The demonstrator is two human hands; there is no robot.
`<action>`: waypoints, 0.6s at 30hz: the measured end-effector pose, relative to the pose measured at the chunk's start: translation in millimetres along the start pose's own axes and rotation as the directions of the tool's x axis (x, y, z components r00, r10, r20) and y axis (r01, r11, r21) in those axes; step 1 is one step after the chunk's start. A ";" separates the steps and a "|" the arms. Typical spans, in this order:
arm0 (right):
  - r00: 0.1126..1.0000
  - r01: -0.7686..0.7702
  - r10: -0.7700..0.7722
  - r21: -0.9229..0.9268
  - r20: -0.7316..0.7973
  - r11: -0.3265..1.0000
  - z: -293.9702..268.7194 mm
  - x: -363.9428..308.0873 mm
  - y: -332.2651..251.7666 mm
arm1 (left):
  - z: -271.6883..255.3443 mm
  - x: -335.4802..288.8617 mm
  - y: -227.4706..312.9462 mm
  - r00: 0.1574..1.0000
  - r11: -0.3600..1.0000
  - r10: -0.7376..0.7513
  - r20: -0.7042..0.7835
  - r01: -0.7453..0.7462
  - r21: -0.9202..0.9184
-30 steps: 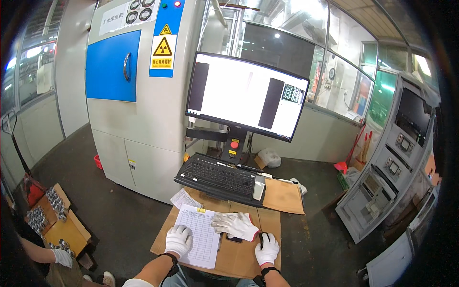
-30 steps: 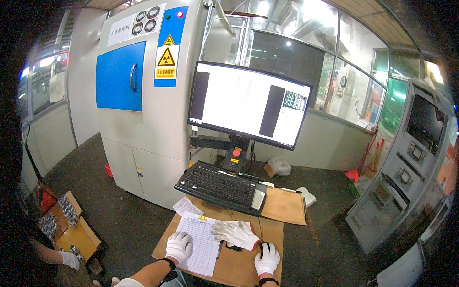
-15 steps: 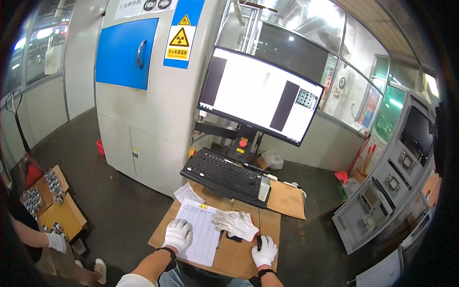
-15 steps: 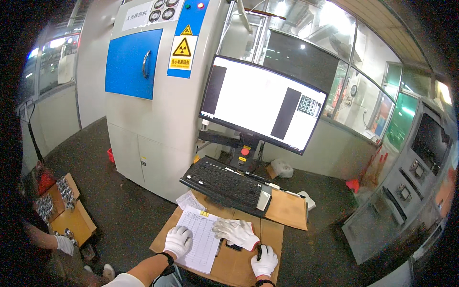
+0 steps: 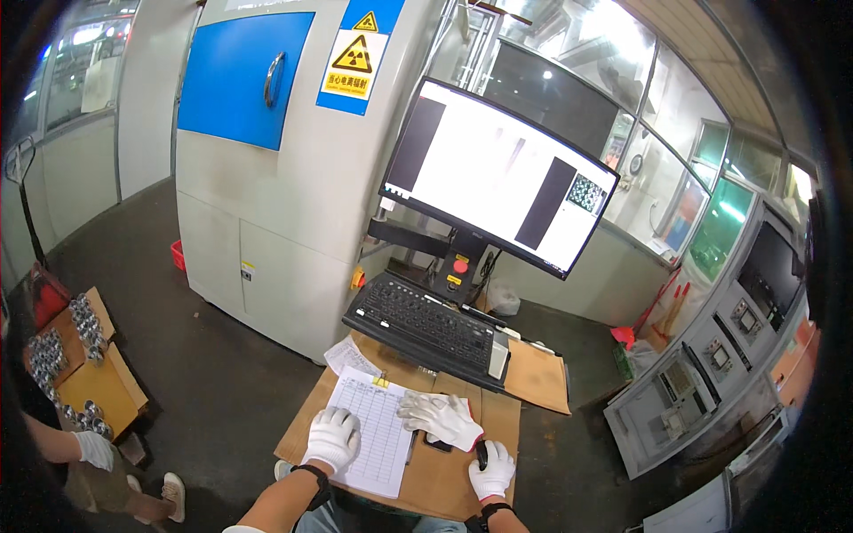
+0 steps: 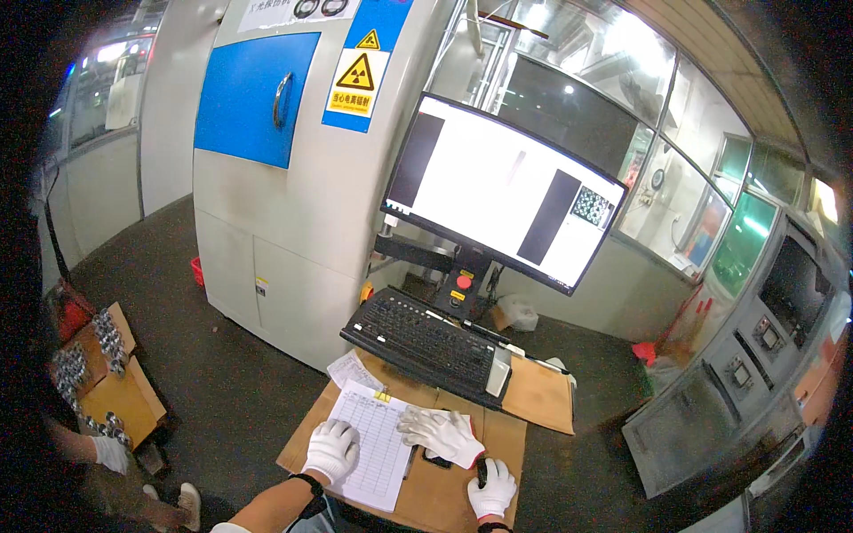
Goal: Inspecting metal piston heads using an X-ray inspection machine and logging results on a computer.
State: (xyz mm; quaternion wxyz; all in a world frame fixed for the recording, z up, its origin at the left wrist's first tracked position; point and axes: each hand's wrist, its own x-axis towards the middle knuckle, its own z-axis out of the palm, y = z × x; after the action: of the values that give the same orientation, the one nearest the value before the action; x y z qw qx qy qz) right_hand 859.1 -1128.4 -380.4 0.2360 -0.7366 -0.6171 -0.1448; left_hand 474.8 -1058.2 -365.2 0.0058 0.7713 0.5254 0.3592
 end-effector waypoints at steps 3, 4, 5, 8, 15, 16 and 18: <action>1.000 -0.012 0.012 0.026 0.007 1.000 -0.5 0.7 -1.3 | -1.9 0.8 0.0 1.000 1.000 0.004 -0.007 -0.004 -0.015; 1.000 -0.016 0.015 0.046 0.011 0.999 -0.4 1.1 -1.5 | -3.3 1.2 0.4 1.000 1.000 0.002 -0.007 -0.002 -0.025; 1.000 -0.020 0.019 0.067 0.014 0.998 -0.3 1.5 -1.2 | -4.3 1.6 0.9 1.000 0.999 0.000 -0.006 0.000 -0.035; 1.000 0.002 -0.003 0.077 0.012 0.997 0.5 2.9 -0.4 | -5.9 1.3 0.0 1.000 0.999 0.000 -0.018 -0.001 -0.052; 1.000 -0.012 0.010 0.084 0.026 0.996 -1.5 2.5 -2.0 | -4.6 2.5 0.5 1.000 0.999 -0.008 -0.017 0.007 -0.045; 1.000 -0.009 0.008 0.074 0.018 0.997 0.1 1.3 -0.6 | -6.6 2.9 1.5 1.000 0.998 -0.011 -0.007 0.011 -0.055; 1.000 -0.009 0.008 0.067 0.008 0.998 1.6 0.8 -0.4 | -7.9 3.7 1.4 1.000 0.998 -0.012 0.005 0.013 -0.063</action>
State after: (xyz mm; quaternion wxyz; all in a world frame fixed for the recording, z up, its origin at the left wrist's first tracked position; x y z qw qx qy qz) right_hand 858.7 -1126.8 -381.3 0.2588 -0.7314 -0.6194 -0.1200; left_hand 472.3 -1058.8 -356.8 0.0333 0.7683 0.5186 0.3737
